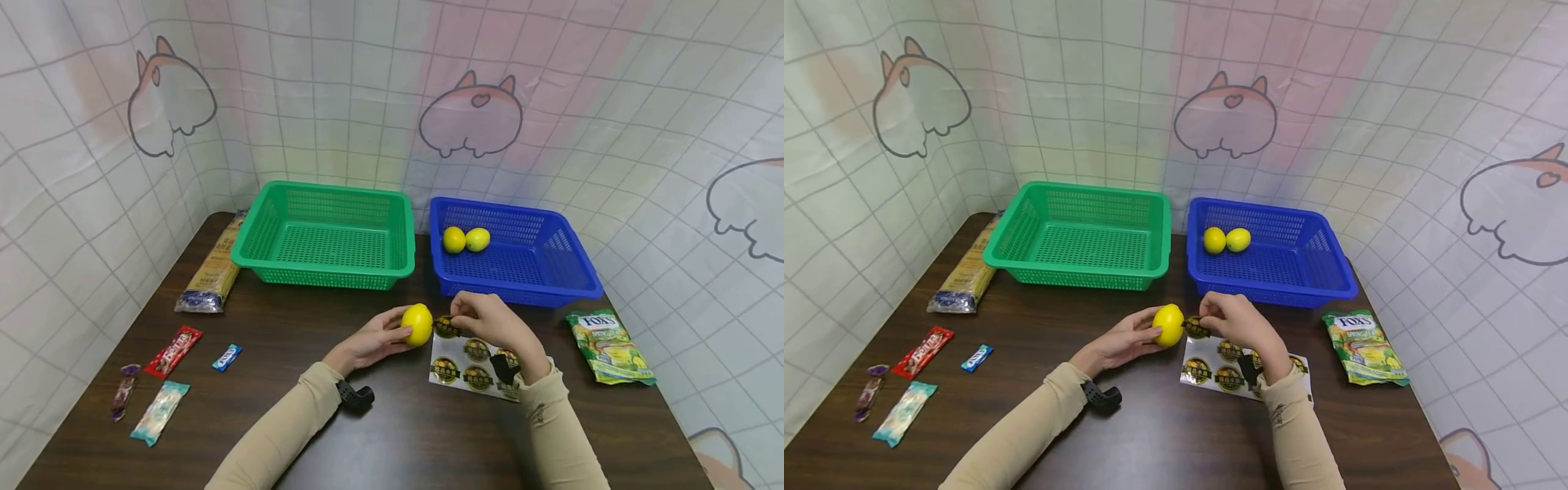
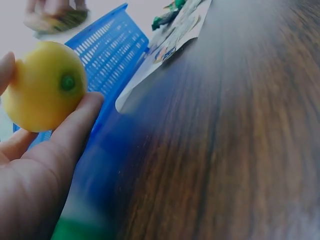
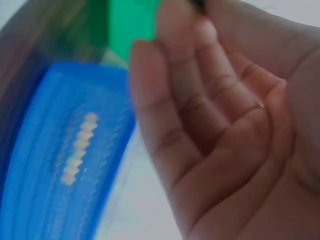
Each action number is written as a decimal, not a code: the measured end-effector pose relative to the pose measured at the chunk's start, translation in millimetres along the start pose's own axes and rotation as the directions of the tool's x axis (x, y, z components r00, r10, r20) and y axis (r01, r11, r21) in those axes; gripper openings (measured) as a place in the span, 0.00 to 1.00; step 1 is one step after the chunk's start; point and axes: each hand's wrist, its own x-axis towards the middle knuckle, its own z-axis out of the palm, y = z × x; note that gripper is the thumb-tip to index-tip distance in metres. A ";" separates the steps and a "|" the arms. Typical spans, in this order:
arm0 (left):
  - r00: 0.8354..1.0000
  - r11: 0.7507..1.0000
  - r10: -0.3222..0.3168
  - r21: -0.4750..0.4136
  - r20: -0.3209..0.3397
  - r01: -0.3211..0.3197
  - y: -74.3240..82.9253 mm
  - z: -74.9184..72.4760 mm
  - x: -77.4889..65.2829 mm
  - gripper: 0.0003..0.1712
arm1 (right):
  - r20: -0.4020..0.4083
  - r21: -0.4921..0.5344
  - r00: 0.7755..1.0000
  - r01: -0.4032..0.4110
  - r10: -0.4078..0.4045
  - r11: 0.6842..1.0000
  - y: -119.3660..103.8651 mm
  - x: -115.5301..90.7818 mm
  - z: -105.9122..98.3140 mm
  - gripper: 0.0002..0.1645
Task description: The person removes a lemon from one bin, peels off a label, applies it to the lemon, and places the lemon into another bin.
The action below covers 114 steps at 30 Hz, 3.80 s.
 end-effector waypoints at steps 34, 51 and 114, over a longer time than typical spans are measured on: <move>0.997 0.998 -0.064 0.010 -0.040 0.064 7.1 21.8 2.4 0.37 | -0.258 0.075 0.964 0.081 -0.059 0.994 -10.3 18.7 44.2 0.05; 0.991 0.993 0.108 0.056 -0.085 -0.103 8.1 28.1 1.5 0.32 | -0.048 0.510 0.974 -0.167 0.222 0.844 -4.6 12.2 60.0 0.33; 0.962 0.961 0.155 0.261 -0.224 -0.094 55.7 9.8 -15.5 0.28 | -0.116 0.684 0.951 -0.133 0.288 0.717 1.1 19.9 49.4 0.28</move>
